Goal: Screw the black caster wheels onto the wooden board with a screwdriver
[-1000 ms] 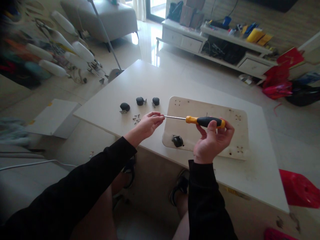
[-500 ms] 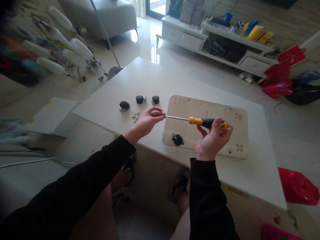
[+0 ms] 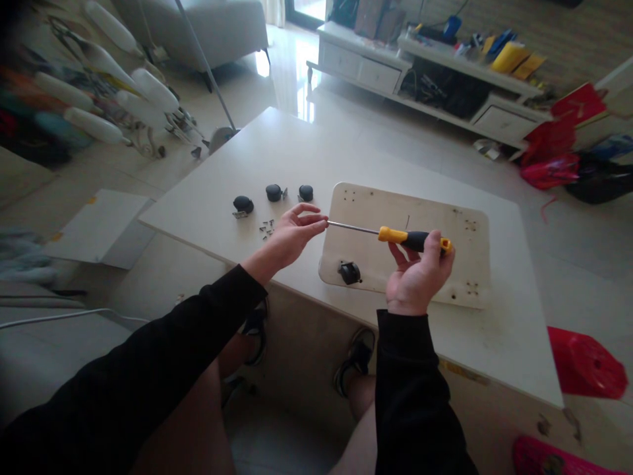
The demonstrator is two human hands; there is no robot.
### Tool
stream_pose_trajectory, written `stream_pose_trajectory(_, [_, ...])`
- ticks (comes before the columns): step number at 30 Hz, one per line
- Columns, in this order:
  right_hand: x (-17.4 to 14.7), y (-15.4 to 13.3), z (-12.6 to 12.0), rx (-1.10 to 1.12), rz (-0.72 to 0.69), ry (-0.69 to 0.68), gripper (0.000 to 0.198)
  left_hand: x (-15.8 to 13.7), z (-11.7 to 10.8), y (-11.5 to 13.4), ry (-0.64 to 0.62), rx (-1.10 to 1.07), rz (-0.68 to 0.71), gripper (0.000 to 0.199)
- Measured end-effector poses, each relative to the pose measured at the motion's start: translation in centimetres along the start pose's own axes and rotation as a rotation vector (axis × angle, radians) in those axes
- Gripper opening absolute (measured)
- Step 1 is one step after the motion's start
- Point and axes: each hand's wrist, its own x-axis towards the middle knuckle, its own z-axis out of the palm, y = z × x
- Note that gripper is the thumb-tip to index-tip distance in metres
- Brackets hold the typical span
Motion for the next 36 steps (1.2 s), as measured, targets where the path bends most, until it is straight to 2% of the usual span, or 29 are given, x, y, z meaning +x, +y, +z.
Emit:
stream_pose_trajectory(3, [0.3, -0.2, -0.1, -0.002, -0.101, 0.082, 0.047, -0.4, 0.4, 0.2, 0.015, 0.045, -0.064, 0.026])
stream_pose_trajectory(6, [-0.2, -0.9, 0.1, -0.077, -0.231, 0.101, 0.040, -1.1, 0.9, 0.0, 0.040, 0.271, -0.212, 0.021])
stream_pose_trajectory(8, [-1.0, -1.4, 0.3, -0.139, -0.307, 0.057, 0.038, -1.6, 1.3, -0.5, 0.020, 0.469, -0.275, 0.024])
stream_pose_trajectory(11, [-2.1, -1.7, 0.7, -0.204, -0.397, -0.041, 0.037, -2.3, 1.7, -1.2, -0.089, 0.655, -0.330, 0.031])
stream_pose_trajectory(14, [-2.7, -1.2, 0.8, -0.260, -0.469, -0.124, 0.040, -2.7, 1.9, -1.3, -0.185, 0.820, -0.353, 0.024])
stream_pose_trajectory(16, [-2.7, -0.7, 0.6, -0.286, -0.537, -0.177, 0.042, -2.7, 1.8, -0.9, -0.183, 1.004, -0.329, 0.020])
stream_pose_trajectory(19, [-2.6, -0.2, 0.4, -0.316, -0.624, -0.243, 0.041, -2.5, 1.6, -0.1, -0.167, 1.209, -0.295, 0.024])
stream_pose_trajectory(24, [-2.8, -0.2, 0.2, -0.371, -0.629, -0.295, 0.037, -2.4, 1.5, 0.4, -0.160, 1.248, -0.274, 0.030])
stream_pose_trajectory(36, [-2.9, 0.4, -0.1, -0.411, -0.605, -0.373, 0.040, -2.4, 1.3, 0.0, -0.134, 1.217, -0.218, 0.026])
